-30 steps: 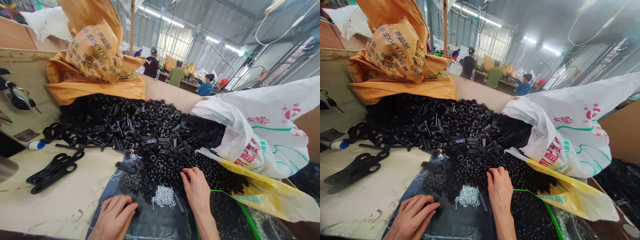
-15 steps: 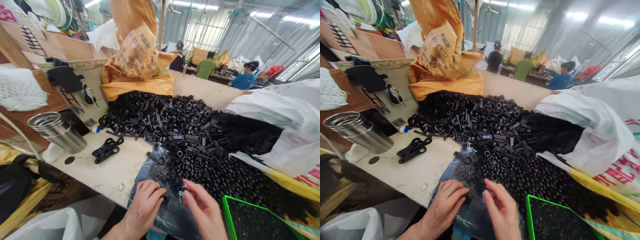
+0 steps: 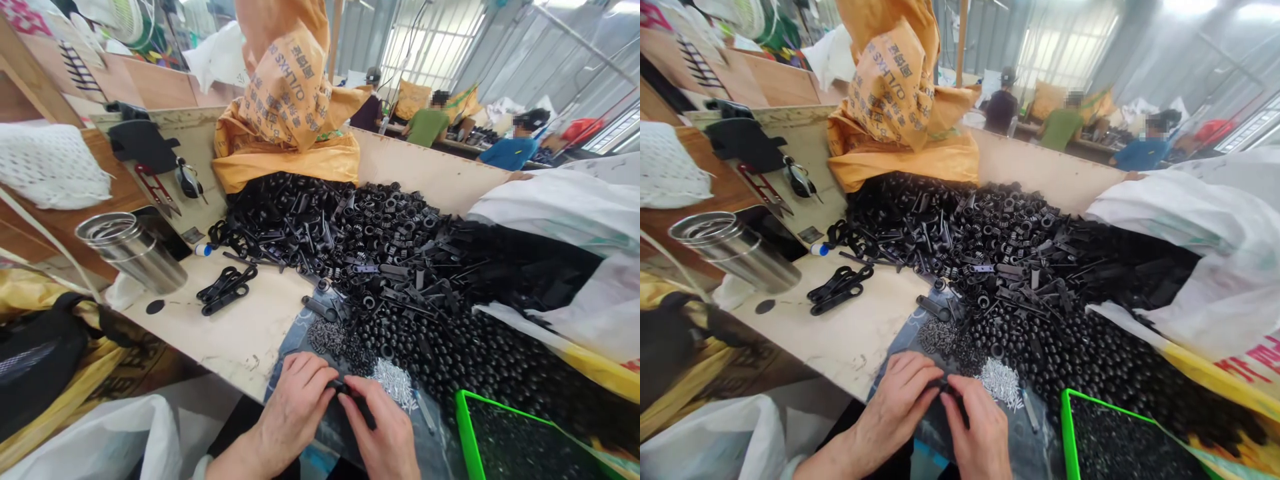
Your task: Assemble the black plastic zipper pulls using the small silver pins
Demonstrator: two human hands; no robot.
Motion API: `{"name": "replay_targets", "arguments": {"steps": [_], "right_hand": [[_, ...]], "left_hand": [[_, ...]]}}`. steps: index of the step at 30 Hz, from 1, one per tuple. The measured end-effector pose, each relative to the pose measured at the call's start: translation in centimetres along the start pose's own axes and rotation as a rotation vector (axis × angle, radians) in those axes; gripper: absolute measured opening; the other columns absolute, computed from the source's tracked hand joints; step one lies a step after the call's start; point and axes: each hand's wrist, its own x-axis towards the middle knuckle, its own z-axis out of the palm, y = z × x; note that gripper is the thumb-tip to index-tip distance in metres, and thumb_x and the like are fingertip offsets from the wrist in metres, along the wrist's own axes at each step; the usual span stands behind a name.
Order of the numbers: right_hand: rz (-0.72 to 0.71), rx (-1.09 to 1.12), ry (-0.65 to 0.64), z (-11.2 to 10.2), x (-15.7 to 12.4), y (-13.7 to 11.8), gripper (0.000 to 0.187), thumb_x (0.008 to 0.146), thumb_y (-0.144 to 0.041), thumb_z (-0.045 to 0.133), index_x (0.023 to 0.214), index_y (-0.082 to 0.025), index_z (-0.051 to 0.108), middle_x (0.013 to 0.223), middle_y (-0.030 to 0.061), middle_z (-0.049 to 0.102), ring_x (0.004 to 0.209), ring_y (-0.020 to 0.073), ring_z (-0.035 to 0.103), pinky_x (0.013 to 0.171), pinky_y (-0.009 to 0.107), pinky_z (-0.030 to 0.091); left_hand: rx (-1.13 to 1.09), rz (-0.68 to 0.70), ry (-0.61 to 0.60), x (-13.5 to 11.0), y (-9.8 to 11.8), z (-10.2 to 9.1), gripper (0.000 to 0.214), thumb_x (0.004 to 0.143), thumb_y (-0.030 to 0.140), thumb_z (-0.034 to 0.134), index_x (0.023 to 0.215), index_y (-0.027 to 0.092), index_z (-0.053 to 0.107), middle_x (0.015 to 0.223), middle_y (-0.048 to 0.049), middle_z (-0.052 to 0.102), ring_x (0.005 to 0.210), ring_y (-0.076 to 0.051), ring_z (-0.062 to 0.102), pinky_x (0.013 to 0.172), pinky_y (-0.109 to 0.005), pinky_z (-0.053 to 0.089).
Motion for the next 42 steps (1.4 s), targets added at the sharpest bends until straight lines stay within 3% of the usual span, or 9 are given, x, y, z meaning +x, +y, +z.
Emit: {"name": "replay_targets", "arguments": {"steps": [9, 14, 17, 26, 30, 35, 42], "right_hand": [[-0.036, -0.117, -0.123, 0.0, 1.3, -0.4, 0.016, 0.107, -0.029, 0.049, 0.099, -0.025, 0.061, 0.084, 0.0008, 0.064, 0.073, 0.0173, 0.067, 0.065, 0.028, 0.054], [-0.053, -0.107, -0.079, 0.3, 1.0, -0.5, 0.014, 0.107, -0.025, 0.049, 0.098, -0.024, 0.059, 0.083, 0.0007, 0.064, 0.074, 0.017, 0.066, 0.066, 0.027, 0.054], [-0.066, -0.085, -0.037, 0.4, 0.7, -0.5, 0.013, 0.106, -0.021, 0.05, 0.097, -0.024, 0.059, 0.083, 0.0007, 0.064, 0.074, 0.0162, 0.067, 0.068, 0.026, 0.055], [-0.043, -0.099, -0.044, 0.6, 0.7, -0.6, 0.013, 0.107, -0.023, 0.048, 0.099, -0.023, 0.06, 0.083, 0.0016, 0.064, 0.075, 0.0173, 0.066, 0.067, 0.027, 0.054], [-0.049, -0.088, 0.062, 1.5, 0.1, -0.5, 0.016, 0.107, -0.023, 0.048, 0.096, -0.023, 0.059, 0.081, 0.0018, 0.064, 0.073, 0.0169, 0.066, 0.067, 0.027, 0.054], [-0.029, -0.045, 0.119, 1.7, -0.1, -0.5, 0.009, 0.105, -0.024, 0.053, 0.102, -0.023, 0.061, 0.082, 0.0012, 0.066, 0.071, 0.0149, 0.068, 0.067, 0.023, 0.056], [-0.031, -0.067, 0.123, 1.2, 0.5, -1.3, 0.022, 0.108, -0.026, 0.043, 0.098, -0.023, 0.062, 0.08, 0.0012, 0.067, 0.071, 0.0149, 0.07, 0.066, 0.023, 0.057]], "left_hand": [[-0.001, -0.015, 0.013, -0.2, -0.1, 0.0, 0.029, 0.096, 0.004, 0.051, 0.12, 0.019, 0.056, 0.109, -0.0069, 0.068, 0.102, -0.025, 0.058, 0.093, -0.042, 0.042], [-0.055, -0.018, 0.003, -0.3, 0.2, -0.4, 0.035, 0.095, 0.003, 0.05, 0.125, 0.021, 0.054, 0.112, -0.0068, 0.067, 0.105, -0.025, 0.059, 0.094, -0.043, 0.044], [-0.127, -0.036, 0.056, -0.3, 0.6, -0.5, 0.036, 0.096, 0.004, 0.048, 0.126, 0.022, 0.052, 0.116, -0.007, 0.066, 0.109, -0.024, 0.058, 0.097, -0.042, 0.046], [-0.234, -0.073, 0.118, -0.1, 0.9, 0.6, 0.021, 0.098, 0.007, 0.046, 0.107, 0.023, 0.057, 0.101, -0.0052, 0.068, 0.097, -0.023, 0.062, 0.086, -0.039, 0.052], [-0.236, -0.083, 0.152, -0.3, 0.5, 0.8, 0.021, 0.096, 0.009, 0.048, 0.108, 0.024, 0.058, 0.102, -0.0058, 0.069, 0.097, -0.023, 0.064, 0.085, -0.039, 0.054], [-0.252, -0.092, 0.128, -0.2, 0.6, 0.7, 0.019, 0.095, 0.01, 0.05, 0.106, 0.023, 0.058, 0.101, -0.0062, 0.068, 0.098, -0.024, 0.063, 0.085, -0.041, 0.052], [-0.244, -0.15, 0.066, 0.1, 1.4, 0.6, 0.012, 0.091, 0.011, 0.057, 0.096, 0.022, 0.058, 0.096, -0.0045, 0.066, 0.093, -0.024, 0.06, 0.082, -0.04, 0.048]]}}
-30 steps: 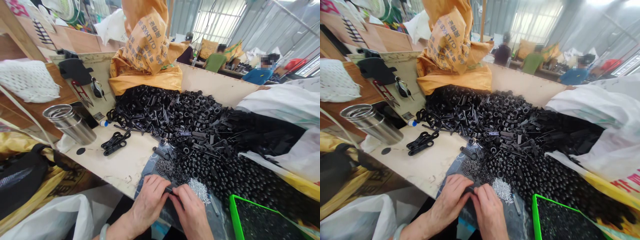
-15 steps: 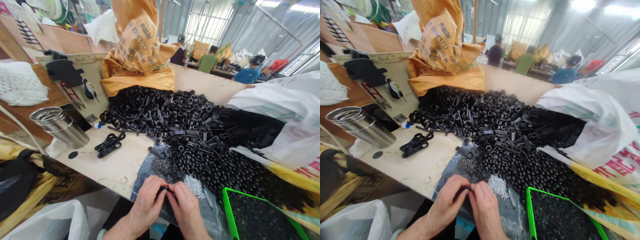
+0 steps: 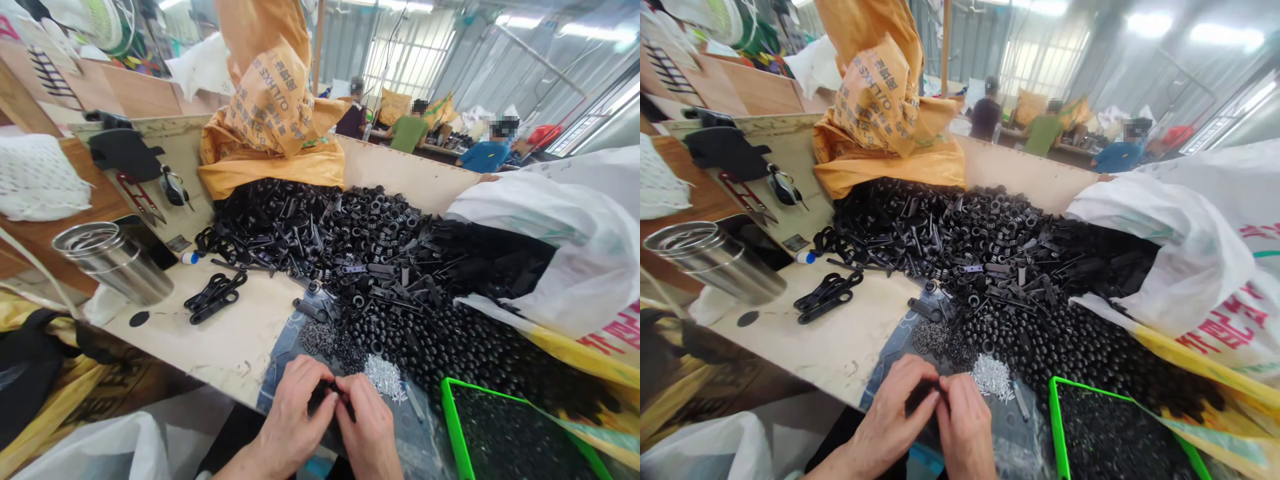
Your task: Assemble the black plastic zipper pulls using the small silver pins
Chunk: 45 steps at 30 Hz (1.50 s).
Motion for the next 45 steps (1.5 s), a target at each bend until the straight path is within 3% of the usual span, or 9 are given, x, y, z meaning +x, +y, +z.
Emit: {"name": "replay_targets", "arguments": {"steps": [3, 6, 9, 11, 19, 25, 32, 39, 45], "right_hand": [[-0.038, -0.006, -0.074, -1.0, 0.1, 0.3, 0.024, 0.109, -0.03, 0.042, 0.117, -0.023, 0.063, 0.088, 0.0026, 0.071, 0.075, 0.0152, 0.071, 0.07, 0.023, 0.059], [-0.013, -0.026, -0.091, -3.3, -0.1, 1.5, 0.033, 0.107, -0.033, 0.051, 0.137, -0.022, 0.057, 0.093, 0.0024, 0.074, 0.072, 0.014, 0.072, 0.071, 0.021, 0.06], [0.084, -0.073, -0.054, -5.7, -0.4, 2.7, 0.021, 0.105, -0.032, 0.056, 0.123, -0.025, 0.064, 0.092, 0.001, 0.073, 0.076, 0.0142, 0.073, 0.072, 0.019, 0.059], [0.082, -0.106, -0.097, -6.5, -0.6, 3.2, 0.015, 0.106, -0.031, 0.052, 0.11, -0.027, 0.066, 0.093, 0.0009, 0.072, 0.082, 0.0147, 0.073, 0.075, 0.02, 0.058], [-0.048, -0.316, -0.213, -4.7, -0.4, 3.1, 0.04, 0.112, -0.035, 0.032, 0.091, -0.026, 0.065, 0.08, 0.0006, 0.068, 0.072, 0.016, 0.07, 0.066, 0.026, 0.054], [-0.144, -0.343, -0.217, -4.3, -1.4, 4.5, 0.031, 0.111, -0.026, 0.035, 0.098, -0.025, 0.064, 0.082, 0.0012, 0.068, 0.072, 0.015, 0.071, 0.07, 0.024, 0.054], [0.018, -0.078, -0.242, -3.9, -1.8, 4.1, 0.011, 0.106, -0.026, 0.051, 0.1, -0.027, 0.061, 0.09, -0.0005, 0.068, 0.079, 0.0126, 0.071, 0.074, 0.019, 0.054], [0.204, 0.161, -0.202, -3.4, -0.3, 2.2, 0.014, 0.104, -0.03, 0.054, 0.095, -0.027, 0.065, 0.085, -0.0021, 0.067, 0.075, 0.0122, 0.067, 0.069, 0.017, 0.052], [0.276, 0.246, -0.218, -3.2, 0.7, 1.3, 0.017, 0.104, -0.032, 0.055, 0.092, -0.026, 0.066, 0.085, -0.0016, 0.067, 0.076, 0.0129, 0.066, 0.071, 0.018, 0.051]], "left_hand": [[0.022, 0.015, 0.004, 0.0, 0.0, 0.3, 0.011, 0.095, 0.012, 0.055, 0.093, 0.022, 0.057, 0.094, -0.0039, 0.065, 0.094, -0.024, 0.058, 0.082, -0.04, 0.046], [0.037, 0.052, 0.003, 0.1, -0.1, 0.5, 0.011, 0.099, 0.015, 0.053, 0.092, 0.022, 0.056, 0.093, -0.0033, 0.066, 0.094, -0.023, 0.058, 0.084, -0.04, 0.045], [0.045, 0.053, 0.016, 0.2, -0.1, 0.5, 0.007, 0.099, 0.018, 0.056, 0.094, 0.023, 0.058, 0.093, -0.0032, 0.068, 0.093, -0.023, 0.059, 0.083, -0.039, 0.044], [0.055, 0.06, 0.023, 0.3, -0.1, 0.5, 0.009, 0.099, 0.017, 0.057, 0.105, 0.023, 0.061, 0.098, -0.0032, 0.07, 0.095, -0.023, 0.06, 0.085, -0.039, 0.044], [0.086, 0.176, 0.032, 0.4, -0.6, 0.6, 0.015, 0.102, 0.015, 0.057, 0.111, 0.023, 0.065, 0.1, -0.0012, 0.074, 0.095, -0.021, 0.061, 0.088, -0.037, 0.043], [0.118, 0.291, 0.078, 0.2, -1.5, 0.7, 0.019, 0.104, 0.017, 0.054, 0.12, 0.021, 0.064, 0.105, -0.0026, 0.075, 0.096, -0.021, 0.062, 0.09, -0.035, 0.044], [0.163, 0.274, 0.049, 0.7, -1.0, 0.5, 0.017, 0.103, 0.012, 0.051, 0.113, 0.018, 0.065, 0.098, -0.0033, 0.074, 0.089, -0.021, 0.061, 0.082, -0.035, 0.043], [0.166, 0.343, 0.058, 0.6, -1.4, 0.5, 0.017, 0.105, 0.019, 0.051, 0.114, 0.018, 0.064, 0.097, -0.0044, 0.075, 0.089, -0.022, 0.061, 0.083, -0.036, 0.042], [0.144, 0.308, 0.074, 0.7, -1.4, 0.5, 0.019, 0.104, 0.012, 0.051, 0.115, 0.017, 0.064, 0.096, -0.0039, 0.074, 0.088, -0.021, 0.061, 0.08, -0.035, 0.043]]}}
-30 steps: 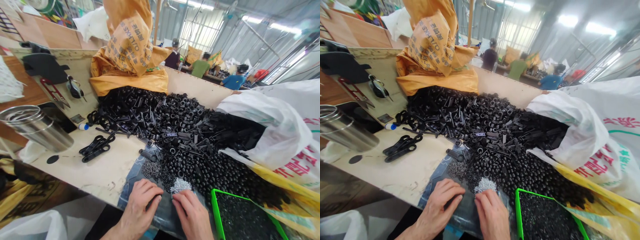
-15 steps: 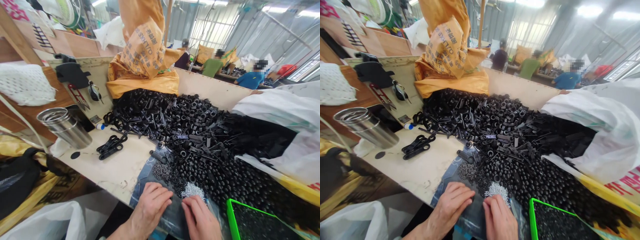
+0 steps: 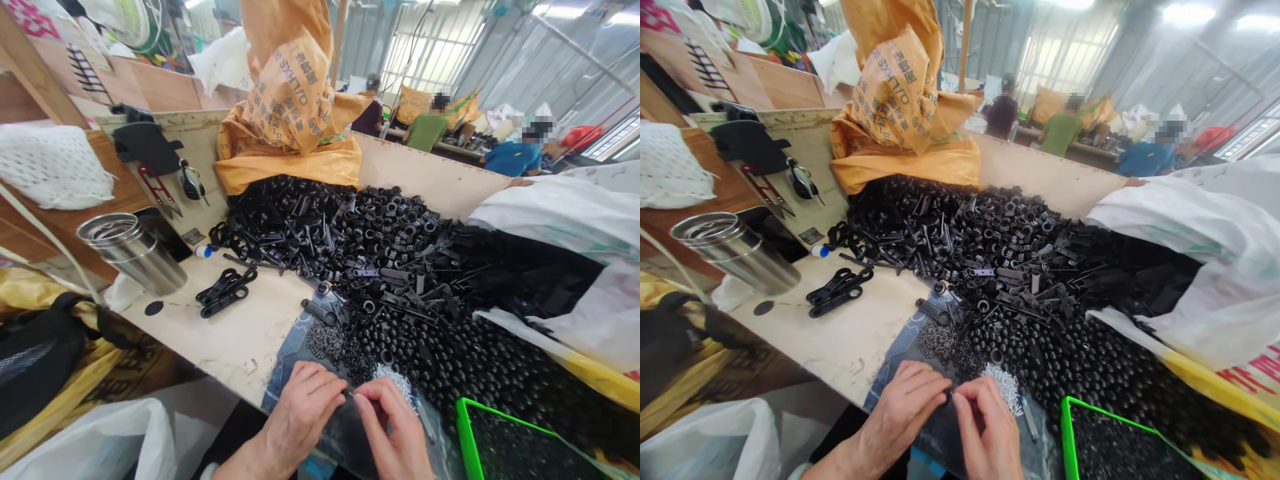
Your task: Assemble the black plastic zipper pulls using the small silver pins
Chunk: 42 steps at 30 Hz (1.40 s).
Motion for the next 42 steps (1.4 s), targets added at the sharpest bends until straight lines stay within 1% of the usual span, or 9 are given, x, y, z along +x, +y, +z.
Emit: {"name": "replay_targets", "arguments": {"steps": [11, 14, 18, 24, 29, 33, 37, 40, 42], "right_hand": [[0.106, 0.044, -0.081, 0.1, 0.3, 0.3, 0.022, 0.104, -0.039, 0.055, 0.091, -0.025, 0.067, 0.086, -0.0011, 0.066, 0.078, 0.0131, 0.065, 0.071, 0.02, 0.049], [0.094, 0.052, -0.067, 0.1, 0.4, 0.3, 0.023, 0.103, -0.039, 0.056, 0.089, -0.025, 0.067, 0.085, -0.0008, 0.066, 0.077, 0.0137, 0.066, 0.069, 0.02, 0.05], [0.078, 0.046, -0.05, 0.0, 0.3, 0.4, 0.022, 0.102, -0.039, 0.058, 0.09, -0.025, 0.068, 0.085, 0.0001, 0.068, 0.076, 0.015, 0.067, 0.069, 0.02, 0.051], [0.044, -0.016, -0.089, -0.5, 0.5, 0.2, 0.024, 0.104, -0.04, 0.055, 0.09, -0.025, 0.067, 0.084, 0.001, 0.068, 0.075, 0.0159, 0.067, 0.066, 0.022, 0.053], [-0.027, -0.134, -0.117, -0.7, 1.4, -0.6, 0.03, 0.105, -0.044, 0.052, 0.085, -0.025, 0.066, 0.079, -0.0002, 0.066, 0.066, 0.0141, 0.065, 0.059, 0.022, 0.051], [-0.074, -0.213, -0.092, -0.4, 2.2, -1.3, 0.037, 0.105, -0.049, 0.049, 0.082, -0.025, 0.065, 0.076, -0.0003, 0.066, 0.062, 0.0139, 0.064, 0.055, 0.023, 0.049], [-0.047, -0.225, -0.044, 0.0, 2.2, -1.5, 0.04, 0.102, -0.054, 0.054, 0.077, -0.025, 0.066, 0.072, -0.0002, 0.066, 0.057, 0.0138, 0.063, 0.049, 0.023, 0.048], [-0.005, -0.124, 0.019, 0.2, 0.5, -1.0, 0.032, 0.099, -0.052, 0.059, 0.085, -0.027, 0.073, 0.073, 0.0003, 0.069, 0.055, 0.0136, 0.066, 0.051, 0.022, 0.054], [0.007, -0.081, 0.149, -0.1, -1.6, -0.6, 0.026, 0.094, -0.054, 0.064, 0.098, -0.032, 0.077, 0.073, 0.0009, 0.071, 0.052, 0.016, 0.067, 0.048, 0.024, 0.057]], "left_hand": [[-0.002, -0.032, -0.104, 0.0, 0.3, -0.5, 0.019, 0.102, 0.017, 0.053, 0.117, 0.017, 0.064, 0.099, -0.0058, 0.072, 0.092, -0.023, 0.059, 0.085, -0.04, 0.045], [0.006, -0.022, -0.072, 0.1, 0.5, -0.6, 0.017, 0.104, 0.022, 0.052, 0.114, 0.018, 0.066, 0.095, -0.005, 0.073, 0.089, -0.022, 0.06, 0.083, -0.039, 0.045], [0.023, -0.03, -0.056, 0.2, 0.6, -0.6, 0.021, 0.106, 0.019, 0.047, 0.113, 0.018, 0.066, 0.095, -0.005, 0.074, 0.089, -0.021, 0.061, 0.082, -0.038, 0.046], [-0.022, -0.088, -0.143, 0.0, 0.6, -0.7, 0.018, 0.103, 0.017, 0.051, 0.113, 0.019, 0.066, 0.101, -0.0042, 0.071, 0.093, -0.022, 0.057, 0.084, -0.039, 0.04], [-0.019, -0.173, -0.236, 0.7, 0.9, -1.2, 0.011, 0.101, 0.014, 0.057, 0.103, 0.02, 0.067, 0.098, -0.0014, 0.069, 0.094, -0.021, 0.056, 0.082, -0.038, 0.036], [-0.007, -0.193, -0.256, 0.8, 1.0, -1.2, 0.01, 0.099, 0.013, 0.06, 0.095, 0.019, 0.067, 0.094, 0.0, 0.069, 0.092, -0.02, 0.055, 0.082, -0.037, 0.034], [-0.051, -0.191, -0.208, 0.5, 0.9, -1.0, 0.012, 0.099, 0.014, 0.06, 0.1, 0.021, 0.07, 0.094, 0.0004, 0.07, 0.091, -0.02, 0.056, 0.081, -0.037, 0.034], [-0.099, -0.187, -0.151, 0.4, 0.6, -0.9, 0.013, 0.1, 0.016, 0.06, 0.104, 0.022, 0.072, 0.096, -0.0002, 0.072, 0.092, -0.02, 0.057, 0.082, -0.038, 0.035], [-0.124, -0.185, -0.113, 0.4, 0.5, -0.8, 0.012, 0.099, 0.018, 0.063, 0.106, 0.022, 0.072, 0.097, 0.0, 0.073, 0.092, -0.02, 0.058, 0.083, -0.038, 0.036]]}}
